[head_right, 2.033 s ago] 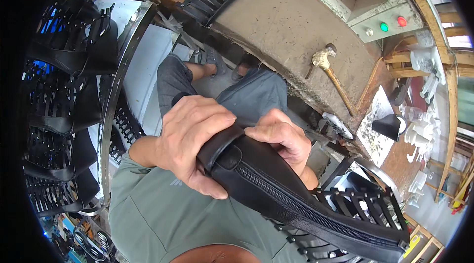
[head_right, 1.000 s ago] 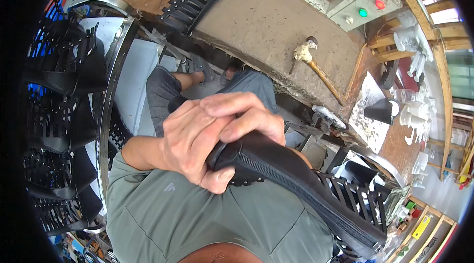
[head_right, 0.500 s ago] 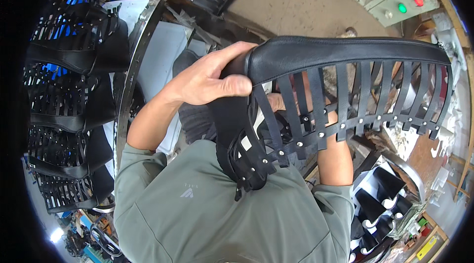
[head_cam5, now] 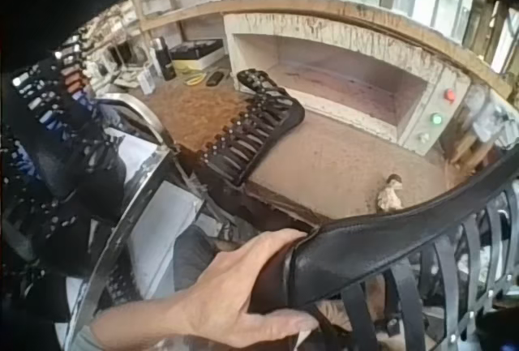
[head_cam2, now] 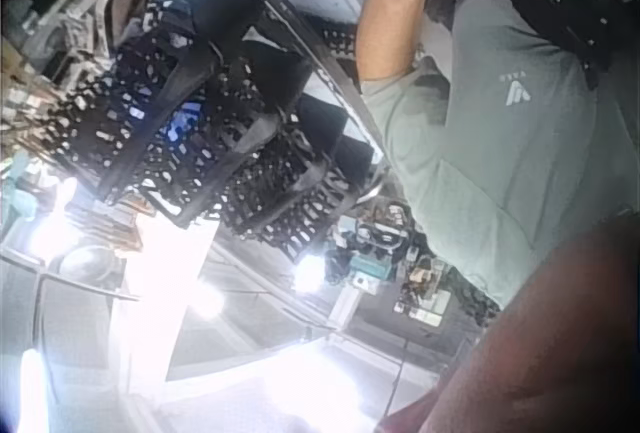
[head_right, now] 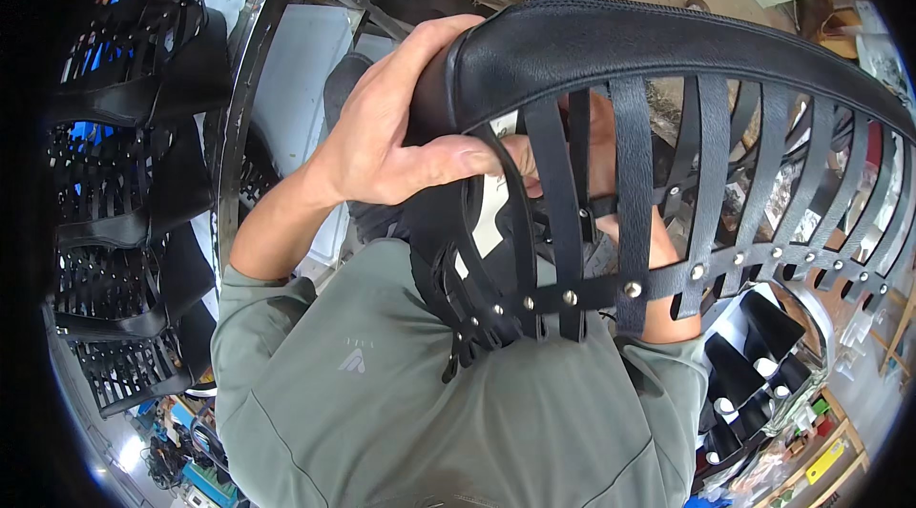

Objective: Assembling strapped high-heeled shoes by attaching uppers to soles and using a hammer.

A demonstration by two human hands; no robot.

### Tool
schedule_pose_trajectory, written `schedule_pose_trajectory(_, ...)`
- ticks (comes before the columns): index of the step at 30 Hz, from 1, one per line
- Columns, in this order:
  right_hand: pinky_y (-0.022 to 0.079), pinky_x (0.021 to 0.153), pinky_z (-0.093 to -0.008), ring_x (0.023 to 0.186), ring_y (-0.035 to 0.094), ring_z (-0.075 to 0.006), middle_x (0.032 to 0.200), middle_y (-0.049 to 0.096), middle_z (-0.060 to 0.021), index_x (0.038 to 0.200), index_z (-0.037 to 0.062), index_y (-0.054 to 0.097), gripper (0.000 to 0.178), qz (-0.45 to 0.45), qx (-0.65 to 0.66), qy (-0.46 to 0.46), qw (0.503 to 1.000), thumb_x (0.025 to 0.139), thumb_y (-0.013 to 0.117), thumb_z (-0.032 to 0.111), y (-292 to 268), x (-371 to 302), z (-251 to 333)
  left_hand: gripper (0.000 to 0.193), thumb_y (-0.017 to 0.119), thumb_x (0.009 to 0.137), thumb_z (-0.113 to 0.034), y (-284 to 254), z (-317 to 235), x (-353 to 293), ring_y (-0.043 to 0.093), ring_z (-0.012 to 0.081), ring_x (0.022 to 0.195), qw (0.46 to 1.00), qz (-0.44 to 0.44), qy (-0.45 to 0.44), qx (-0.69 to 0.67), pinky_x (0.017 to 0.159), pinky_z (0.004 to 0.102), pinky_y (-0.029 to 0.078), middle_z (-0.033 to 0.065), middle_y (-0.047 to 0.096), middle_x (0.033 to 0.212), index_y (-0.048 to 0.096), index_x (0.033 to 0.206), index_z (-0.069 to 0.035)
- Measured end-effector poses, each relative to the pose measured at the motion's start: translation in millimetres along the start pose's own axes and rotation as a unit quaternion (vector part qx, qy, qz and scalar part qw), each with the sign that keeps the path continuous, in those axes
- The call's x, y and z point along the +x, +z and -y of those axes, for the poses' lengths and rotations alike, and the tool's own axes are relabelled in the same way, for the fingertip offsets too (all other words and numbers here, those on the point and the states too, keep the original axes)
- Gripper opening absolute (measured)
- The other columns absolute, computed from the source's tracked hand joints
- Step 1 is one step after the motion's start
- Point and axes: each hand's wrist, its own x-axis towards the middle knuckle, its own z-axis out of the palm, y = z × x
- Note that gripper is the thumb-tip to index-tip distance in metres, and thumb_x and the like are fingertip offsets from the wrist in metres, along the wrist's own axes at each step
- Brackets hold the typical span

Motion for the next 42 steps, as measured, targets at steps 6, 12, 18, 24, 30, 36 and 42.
schedule_pose_trajectory(6, 0.045, 0.049, -0.0229, 0.060, 0.058, -0.0109, 0.071, 0.060, -0.0021, 0.093, 0.0017, 0.061, 0.032, -0.043, 0.036, -0.030, 0.998, 0.069, 0.081, 0.009, 5.5, -0.8, 5.6, 0.071, 0.077, 0.064, -0.031, 16.8, -10.4, 0.0, 0.061, 0.0296, 0.101, 0.987, -0.044, -0.143, 0.067, 0.088, 0.0373, 0.047, 0.0161, 0.062, 0.107, 0.048, 0.123, -0.002)
schedule_pose_trajectory(12, 0.048, 0.053, -0.0276, 0.063, 0.060, -0.0132, 0.071, 0.060, -0.0032, 0.086, 0.0011, 0.061, 0.030, 0.054, -0.203, -0.022, 0.977, 0.069, 0.080, 0.017, -11.0, 4.2, 28.4, 0.072, 0.077, 0.066, -0.031, 28.4, -9.6, -6.9, 0.060, 0.0310, 0.102, 0.984, -0.074, -0.147, 0.074, 0.088, 0.0387, 0.046, 0.0167, 0.057, 0.111, 0.046, 0.123, -0.001)
schedule_pose_trajectory(18, 0.051, 0.060, -0.0291, 0.071, 0.061, -0.0158, 0.085, 0.061, -0.0071, 0.104, 0.0011, 0.057, 0.042, 0.074, -0.271, -0.070, 0.957, 0.072, 0.078, 0.018, -29.7, 34.4, 12.6, 0.071, 0.080, 0.068, -0.030, 29.5, -11.8, -5.1, 0.060, 0.0279, 0.099, 0.978, -0.109, -0.155, 0.083, 0.087, 0.0368, 0.046, 0.0154, 0.058, 0.107, 0.045, 0.122, 0.001)
schedule_pose_trajectory(24, 0.053, 0.067, -0.0298, 0.080, 0.062, -0.0181, 0.100, 0.062, -0.0092, 0.120, 0.0025, 0.052, 0.047, 0.027, -0.127, -0.025, 0.991, 0.080, 0.070, 0.018, -36.2, 52.3, -3.0, 0.050, 0.074, 0.070, -0.020, 34.2, 20.5, -2.8, 0.061, 0.0244, 0.090, 0.958, -0.177, -0.168, -0.151, 0.080, 0.0347, 0.048, 0.0112, 0.061, 0.099, 0.051, 0.110, 0.000)
schedule_pose_trajectory(30, 0.050, 0.089, -0.0352, 0.107, 0.061, -0.0238, 0.117, 0.061, -0.0146, 0.129, -0.0015, 0.047, 0.053, 0.041, 0.178, -0.034, 0.983, 0.089, 0.066, 0.027, -22.6, 64.3, 24.0, 0.044, 0.060, 0.082, -0.009, 42.1, 137.0, -35.2, 0.064, 0.0170, 0.087, 0.725, -0.211, -0.222, -0.617, 0.080, 0.0309, 0.052, 0.0113, 0.064, 0.102, 0.049, 0.123, 0.000)
schedule_pose_trajectory(36, 0.020, 0.114, -0.0407, 0.138, 0.026, -0.0300, 0.149, 0.024, -0.0165, 0.149, 0.0059, 0.018, 0.123, 0.134, -0.231, -0.203, 0.942, 0.056, 0.086, 0.049, 15.9, 41.2, 7.8, 0.064, 0.070, 0.078, -0.022, 24.2, 62.0, -20.2, 0.043, 0.0258, 0.129, 0.843, -0.166, 0.053, -0.510, 0.115, 0.0413, 0.025, 0.0115, 0.051, 0.128, 0.042, 0.133, -0.004)
schedule_pose_trajectory(42, 0.026, 0.111, -0.0416, 0.133, 0.032, -0.0349, 0.138, 0.033, -0.0195, 0.140, 0.0039, 0.032, 0.114, 0.106, -0.278, -0.239, 0.924, 0.043, 0.087, 0.025, 57.1, 17.1, 51.2, 0.065, 0.073, 0.079, -0.039, 10.8, 34.0, -40.2, 0.050, 0.0305, 0.119, 0.895, -0.197, 0.053, -0.396, 0.105, 0.0450, 0.036, 0.0189, 0.055, 0.121, 0.047, 0.123, 0.001)
